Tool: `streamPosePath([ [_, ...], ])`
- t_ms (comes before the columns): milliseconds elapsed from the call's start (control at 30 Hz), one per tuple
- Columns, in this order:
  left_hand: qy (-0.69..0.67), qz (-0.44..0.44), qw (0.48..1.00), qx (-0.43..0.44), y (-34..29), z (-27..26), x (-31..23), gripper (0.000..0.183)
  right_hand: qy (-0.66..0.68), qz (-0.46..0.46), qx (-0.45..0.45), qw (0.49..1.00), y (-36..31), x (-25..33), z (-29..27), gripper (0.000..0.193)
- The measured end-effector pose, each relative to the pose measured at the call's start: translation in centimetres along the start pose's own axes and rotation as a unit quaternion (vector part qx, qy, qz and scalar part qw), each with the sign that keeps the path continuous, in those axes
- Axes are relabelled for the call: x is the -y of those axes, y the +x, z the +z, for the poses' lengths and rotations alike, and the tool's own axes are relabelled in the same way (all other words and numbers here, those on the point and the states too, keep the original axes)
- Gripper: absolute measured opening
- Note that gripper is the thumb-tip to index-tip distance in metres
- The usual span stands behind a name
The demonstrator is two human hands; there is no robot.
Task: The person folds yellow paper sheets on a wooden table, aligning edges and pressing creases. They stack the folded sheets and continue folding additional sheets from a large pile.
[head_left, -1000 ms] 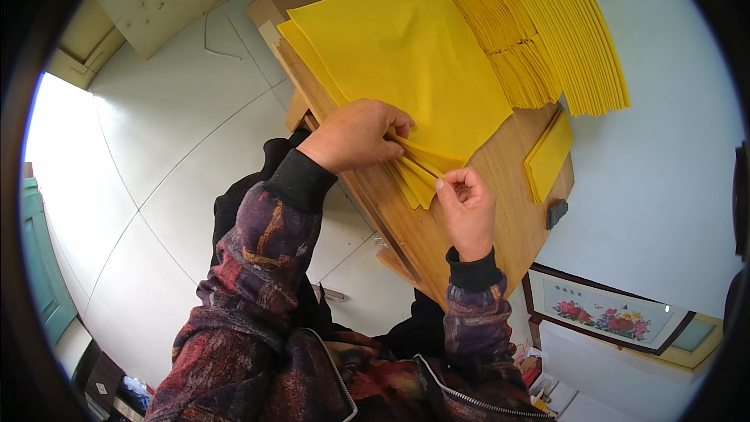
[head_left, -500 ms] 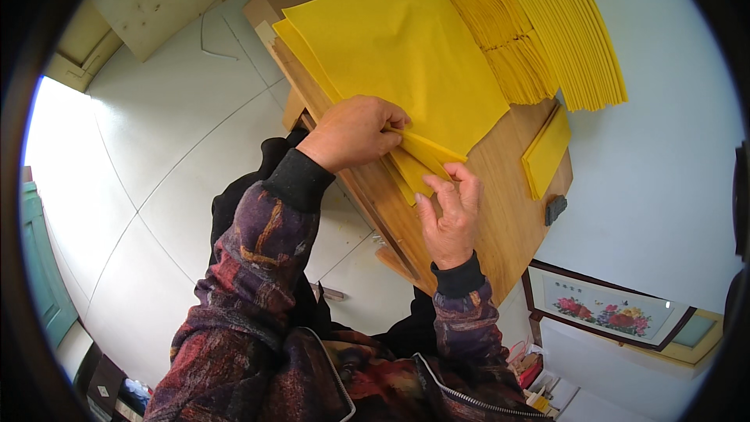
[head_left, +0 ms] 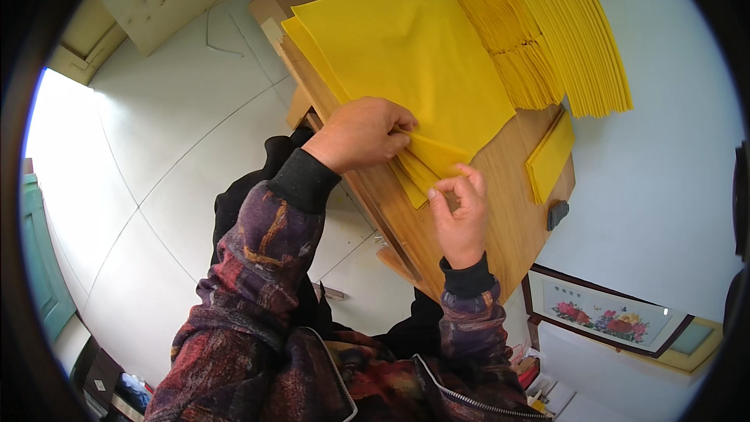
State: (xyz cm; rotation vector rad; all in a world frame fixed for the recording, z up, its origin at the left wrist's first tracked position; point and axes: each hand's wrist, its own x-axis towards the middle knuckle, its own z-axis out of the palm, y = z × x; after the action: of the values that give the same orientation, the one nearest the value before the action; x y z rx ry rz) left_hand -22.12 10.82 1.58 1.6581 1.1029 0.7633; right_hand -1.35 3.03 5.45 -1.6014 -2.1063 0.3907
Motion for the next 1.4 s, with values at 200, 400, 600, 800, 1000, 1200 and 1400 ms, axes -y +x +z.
streamPosePath([
  [200, 0.021, 0.012, 1.0, 0.008, -0.1, -0.3, -0.1, 0.037, 0.146, 0.108, 0.047, 0.982, 0.9, -0.6, -0.8, 0.01],
  [400, 0.023, 0.004, 0.999, 0.032, 0.0, -0.4, -0.1, 0.036, 0.154, 0.094, 0.048, 0.982, 1.8, -0.6, -1.1, 0.01],
  [600, 0.019, 0.016, 1.0, 0.001, 0.1, 0.1, 0.1, 0.019, 0.001, 0.014, -0.057, 0.998, 1.2, 0.7, -0.8, 0.01],
  [800, 0.0, 0.003, 1.0, -0.001, 0.2, 0.1, 0.2, 0.014, -0.11, -0.066, -0.067, 0.989, -1.7, 2.3, 0.3, 0.019],
  [1000, -0.002, 0.004, 1.0, -0.011, 0.1, 0.3, 0.4, 0.015, -0.099, -0.049, -0.053, 0.992, -1.5, 1.4, 0.7, 0.014],
  [1200, 0.001, 0.003, 1.0, -0.005, 0.1, 0.2, 0.3, 0.019, 0.036, 0.017, -0.025, 0.999, -0.8, 0.9, 0.1, 0.013],
  [1400, 0.012, 0.0, 1.0, 0.015, 0.1, -0.2, -0.2, 0.029, 0.096, 0.056, 0.009, 0.994, 0.0, 0.3, -0.2, 0.01],
])
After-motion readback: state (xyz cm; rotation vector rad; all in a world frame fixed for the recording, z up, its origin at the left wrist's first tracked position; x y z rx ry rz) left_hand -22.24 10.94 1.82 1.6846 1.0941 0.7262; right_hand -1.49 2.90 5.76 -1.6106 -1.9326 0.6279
